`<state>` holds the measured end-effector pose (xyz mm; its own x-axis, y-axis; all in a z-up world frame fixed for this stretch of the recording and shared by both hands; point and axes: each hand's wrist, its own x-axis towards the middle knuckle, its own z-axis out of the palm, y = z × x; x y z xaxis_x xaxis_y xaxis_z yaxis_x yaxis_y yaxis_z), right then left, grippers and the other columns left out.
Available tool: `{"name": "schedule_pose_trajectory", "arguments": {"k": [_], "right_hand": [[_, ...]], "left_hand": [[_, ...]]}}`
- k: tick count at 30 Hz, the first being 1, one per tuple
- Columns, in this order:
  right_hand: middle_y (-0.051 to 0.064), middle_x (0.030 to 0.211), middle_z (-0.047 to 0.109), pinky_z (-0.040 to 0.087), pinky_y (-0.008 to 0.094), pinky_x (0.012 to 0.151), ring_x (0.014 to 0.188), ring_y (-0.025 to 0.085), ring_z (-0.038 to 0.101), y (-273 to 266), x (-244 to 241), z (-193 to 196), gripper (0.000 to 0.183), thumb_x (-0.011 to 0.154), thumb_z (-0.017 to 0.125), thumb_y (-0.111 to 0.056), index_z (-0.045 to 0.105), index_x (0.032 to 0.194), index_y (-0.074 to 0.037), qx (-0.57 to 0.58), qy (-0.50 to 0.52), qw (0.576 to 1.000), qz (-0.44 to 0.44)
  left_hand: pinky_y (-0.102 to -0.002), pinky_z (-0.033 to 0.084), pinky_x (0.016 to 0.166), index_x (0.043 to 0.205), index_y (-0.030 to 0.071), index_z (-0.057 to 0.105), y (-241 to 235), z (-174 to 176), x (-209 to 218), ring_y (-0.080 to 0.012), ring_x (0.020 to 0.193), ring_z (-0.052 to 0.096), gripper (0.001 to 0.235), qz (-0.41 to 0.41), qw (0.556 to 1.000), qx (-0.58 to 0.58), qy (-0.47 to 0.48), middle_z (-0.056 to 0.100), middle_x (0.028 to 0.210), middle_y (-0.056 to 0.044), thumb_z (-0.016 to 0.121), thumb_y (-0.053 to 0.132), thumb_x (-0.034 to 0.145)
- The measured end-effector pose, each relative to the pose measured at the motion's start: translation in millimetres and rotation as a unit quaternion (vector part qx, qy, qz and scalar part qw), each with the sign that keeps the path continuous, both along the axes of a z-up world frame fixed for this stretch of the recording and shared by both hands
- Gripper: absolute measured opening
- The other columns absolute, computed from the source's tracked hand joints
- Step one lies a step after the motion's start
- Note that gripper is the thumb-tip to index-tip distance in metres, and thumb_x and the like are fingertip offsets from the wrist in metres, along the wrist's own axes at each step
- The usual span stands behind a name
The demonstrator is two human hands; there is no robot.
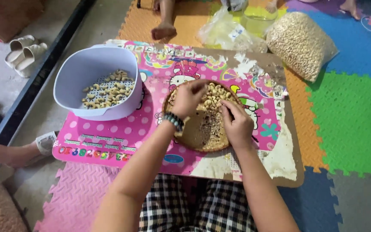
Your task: The person sits on a foam mat and repeatedly picks cashews from a woven tray, peels off the thin skin by hand, and places the peeled nuts into a white colander. The process continues throughout the clip with consistent hand movements.
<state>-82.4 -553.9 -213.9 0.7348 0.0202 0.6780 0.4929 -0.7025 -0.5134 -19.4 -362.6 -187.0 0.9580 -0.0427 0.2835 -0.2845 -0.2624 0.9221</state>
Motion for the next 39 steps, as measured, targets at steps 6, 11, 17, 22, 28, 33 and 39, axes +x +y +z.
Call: {"name": "schedule_pose_trajectory", "arguments": {"k": [6,11,17,22,28,33,39], "right_hand": [[0.015,0.115,0.075,0.059,0.043,0.09,0.105,0.03,0.072,7,-8,20,0.022,0.107,0.061,-0.015,0.072,0.125,-0.007,0.021,0.0,0.999,0.032],[0.01,0.107,0.078,0.06,0.041,0.083,0.1,0.029,0.074,13,-16,20,0.02,0.103,0.067,-0.015,0.075,0.121,-0.012,0.018,0.001,0.998,0.056],[0.01,0.107,0.078,0.06,0.039,0.083,0.099,0.027,0.075,15,-24,36,0.02,0.103,0.066,-0.014,0.076,0.12,-0.012,0.039,0.039,0.996,0.076],[0.012,0.104,0.078,0.06,0.042,0.079,0.096,0.032,0.075,18,-25,42,0.021,0.101,0.068,-0.01,0.077,0.119,-0.01,0.053,0.021,0.995,0.087],[0.012,0.1,0.078,0.061,0.041,0.076,0.093,0.031,0.075,16,-24,41,0.018,0.1,0.069,-0.01,0.078,0.116,-0.01,0.047,0.004,0.996,0.08],[0.009,0.097,0.078,0.06,0.038,0.072,0.087,0.028,0.075,15,-18,29,0.019,0.099,0.069,-0.008,0.078,0.116,-0.011,-0.001,-0.029,0.998,0.063],[0.009,0.094,0.077,0.061,0.034,0.07,0.083,0.025,0.075,15,-17,29,0.02,0.1,0.068,-0.008,0.077,0.118,-0.011,-0.06,-0.037,0.997,0.04]], "left_hand": [[-0.03,0.068,0.065,0.127,-0.001,0.067,-8,-2,-33,-0.02,0.08,0.076,0.033,-0.055,0.938,-0.292,0.18,0.074,0.107,-0.019,0.072,0.004,0.094],[-0.031,0.069,0.067,0.126,0.001,0.07,-9,-21,-47,-0.0216,0.082,0.077,0.032,-0.069,0.911,-0.352,0.203,0.075,0.106,-0.016,0.073,0.005,0.094],[-0.036,0.069,0.075,0.128,0.005,0.07,-8,-22,-45,-0.0242,0.088,0.077,0.033,-0.089,0.913,-0.341,0.204,0.075,0.111,-0.017,0.073,0.008,0.095],[-0.036,0.069,0.077,0.128,0.007,0.07,-7,-24,-45,-0.0244,0.089,0.077,0.034,-0.085,0.912,-0.343,0.206,0.075,0.112,-0.017,0.074,0.008,0.095],[-0.04,0.068,0.08,0.124,0.004,0.071,-8,-29,-43,-0.0268,0.087,0.077,0.032,-0.093,0.895,-0.368,0.234,0.076,0.107,-0.02,0.076,0.009,0.094],[-0.039,0.067,0.082,0.123,0.002,0.071,-11,-33,-43,-0.0266,0.088,0.078,0.032,-0.084,0.886,-0.384,0.244,0.076,0.109,-0.02,0.077,0.01,0.093],[-0.042,0.066,0.083,0.122,-0.001,0.07,-11,-30,-44,-0.0281,0.089,0.077,0.034,-0.068,0.879,-0.397,0.256,0.075,0.11,-0.021,0.079,0.009,0.091]]}}
